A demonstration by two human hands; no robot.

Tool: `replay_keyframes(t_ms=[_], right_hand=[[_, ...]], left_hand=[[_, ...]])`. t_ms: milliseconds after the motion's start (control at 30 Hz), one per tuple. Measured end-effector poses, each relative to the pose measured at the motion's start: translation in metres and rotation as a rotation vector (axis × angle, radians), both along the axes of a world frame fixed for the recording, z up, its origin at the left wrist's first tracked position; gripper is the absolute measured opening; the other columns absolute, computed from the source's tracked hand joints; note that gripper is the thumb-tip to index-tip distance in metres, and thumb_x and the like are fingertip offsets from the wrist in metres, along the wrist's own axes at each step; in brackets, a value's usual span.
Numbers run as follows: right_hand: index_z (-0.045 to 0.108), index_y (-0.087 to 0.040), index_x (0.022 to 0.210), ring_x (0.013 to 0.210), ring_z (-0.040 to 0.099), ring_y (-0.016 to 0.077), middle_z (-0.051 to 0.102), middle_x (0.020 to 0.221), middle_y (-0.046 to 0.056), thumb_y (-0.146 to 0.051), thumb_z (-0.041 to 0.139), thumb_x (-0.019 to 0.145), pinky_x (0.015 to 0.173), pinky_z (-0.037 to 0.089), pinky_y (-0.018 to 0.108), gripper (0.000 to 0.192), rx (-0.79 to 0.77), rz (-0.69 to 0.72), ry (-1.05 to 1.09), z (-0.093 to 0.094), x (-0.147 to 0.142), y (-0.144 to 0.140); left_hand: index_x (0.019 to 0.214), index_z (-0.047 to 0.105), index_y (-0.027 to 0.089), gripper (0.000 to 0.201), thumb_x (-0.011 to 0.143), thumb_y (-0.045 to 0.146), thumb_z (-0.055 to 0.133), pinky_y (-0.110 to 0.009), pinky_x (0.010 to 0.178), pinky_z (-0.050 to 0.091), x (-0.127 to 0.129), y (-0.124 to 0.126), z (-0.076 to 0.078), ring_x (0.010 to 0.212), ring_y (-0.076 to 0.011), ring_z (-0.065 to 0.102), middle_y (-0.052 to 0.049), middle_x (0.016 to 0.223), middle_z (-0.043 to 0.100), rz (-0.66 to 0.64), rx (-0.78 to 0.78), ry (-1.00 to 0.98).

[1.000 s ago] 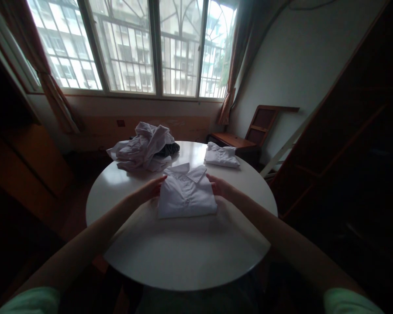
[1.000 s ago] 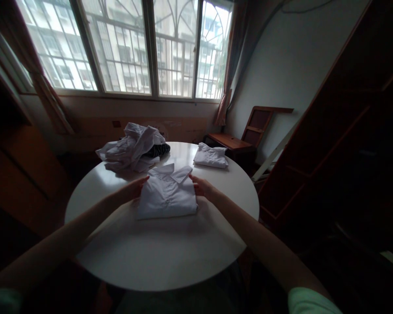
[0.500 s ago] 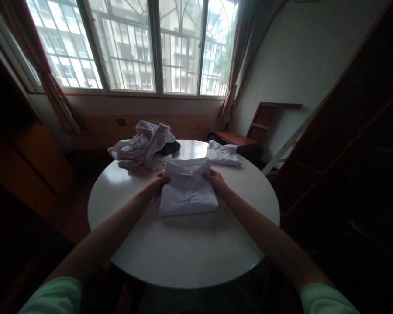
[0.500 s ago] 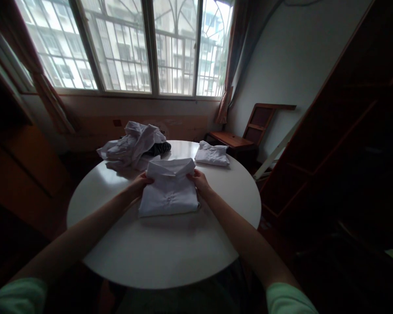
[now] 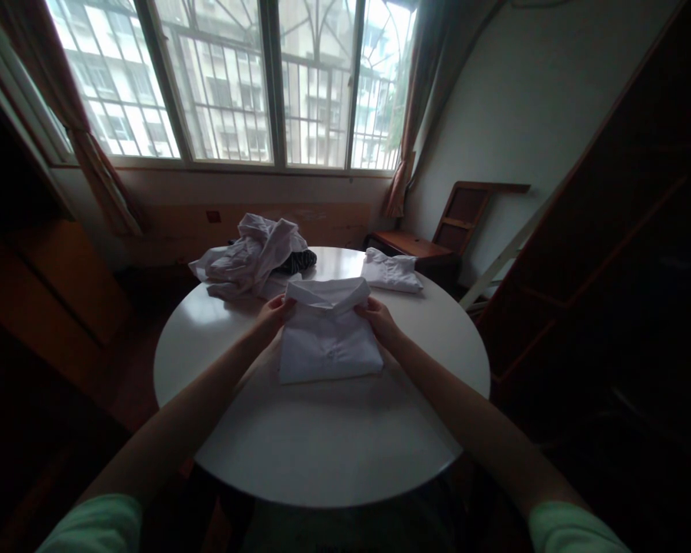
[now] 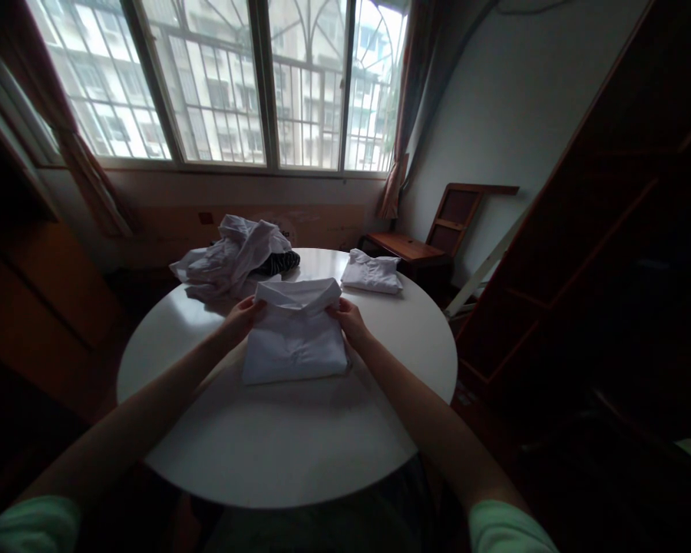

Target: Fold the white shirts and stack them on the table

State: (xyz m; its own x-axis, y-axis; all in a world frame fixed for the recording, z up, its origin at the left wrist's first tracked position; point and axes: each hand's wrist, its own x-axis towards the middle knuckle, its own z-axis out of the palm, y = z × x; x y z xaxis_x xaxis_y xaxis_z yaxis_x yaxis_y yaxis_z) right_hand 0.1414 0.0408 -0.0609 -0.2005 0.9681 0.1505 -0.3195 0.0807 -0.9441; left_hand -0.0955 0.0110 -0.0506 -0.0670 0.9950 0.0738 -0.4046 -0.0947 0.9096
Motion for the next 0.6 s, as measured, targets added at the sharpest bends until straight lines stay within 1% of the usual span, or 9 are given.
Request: replay_keyframes(t_ms=[133,267,433,533,600], right_hand=[[0.063,-0.018,0.082,0.075,0.06,0.0175,0.068,0.081,0.001,-0.027,0.074,0.049,0.076,0.045,0.032,0.035,0.001,0.029,0.024,0.0,0.0,0.001],[0.063,-0.019,0.081,0.07,0.059,0.0161,0.067,0.076,-0.001,-0.024,0.07,0.051,0.07,0.045,0.029,0.031,-0.03,0.045,0.04,0.005,-0.001,0.0],[0.061,-0.019,0.077,0.069,0.058,0.0171,0.066,0.073,-0.001,-0.029,0.062,0.057,0.067,0.044,0.029,0.023,-0.055,0.034,0.012,0.011,-0.002,-0.002],[0.061,-0.019,0.077,0.069,0.058,0.0173,0.066,0.073,0.0,-0.032,0.063,0.056,0.067,0.044,0.029,0.024,-0.059,0.019,0.028,0.012,-0.003,-0.003],[0.061,-0.019,0.078,0.069,0.058,0.0173,0.066,0.074,0.0,-0.033,0.066,0.055,0.068,0.044,0.03,0.027,-0.041,-0.002,0.03,0.011,-0.003,-0.003]], left_hand=[[0.075,0.064,0.013,0.045,0.041,0.036,0.082,-0.021,0.058,0.041,-0.002,0.003,-0.004,0.058,-0.009,0.054,0.001,0.066,0.063,0.041,0.001,0.008],[0.077,0.063,0.014,0.048,0.042,0.042,0.081,-0.021,0.056,0.04,-0.003,0.001,-0.001,0.057,-0.0088,0.053,0.001,0.066,0.063,0.043,-0.01,0.004],[0.075,0.061,0.013,0.05,0.044,0.049,0.078,-0.021,0.055,0.04,-0.003,0.001,0.0,0.056,-0.0094,0.052,0.0,0.065,0.061,0.063,-0.013,0.016],[0.074,0.062,0.013,0.049,0.047,0.052,0.075,-0.021,0.056,0.039,-0.005,0.002,-0.001,0.058,-0.0101,0.052,0.0,0.063,0.06,0.117,0.022,0.076],[0.074,0.063,0.014,0.046,0.048,0.049,0.075,-0.021,0.058,0.038,-0.008,0.002,0.0,0.062,-0.0109,0.052,-0.001,0.066,0.06,0.191,0.065,0.167]])
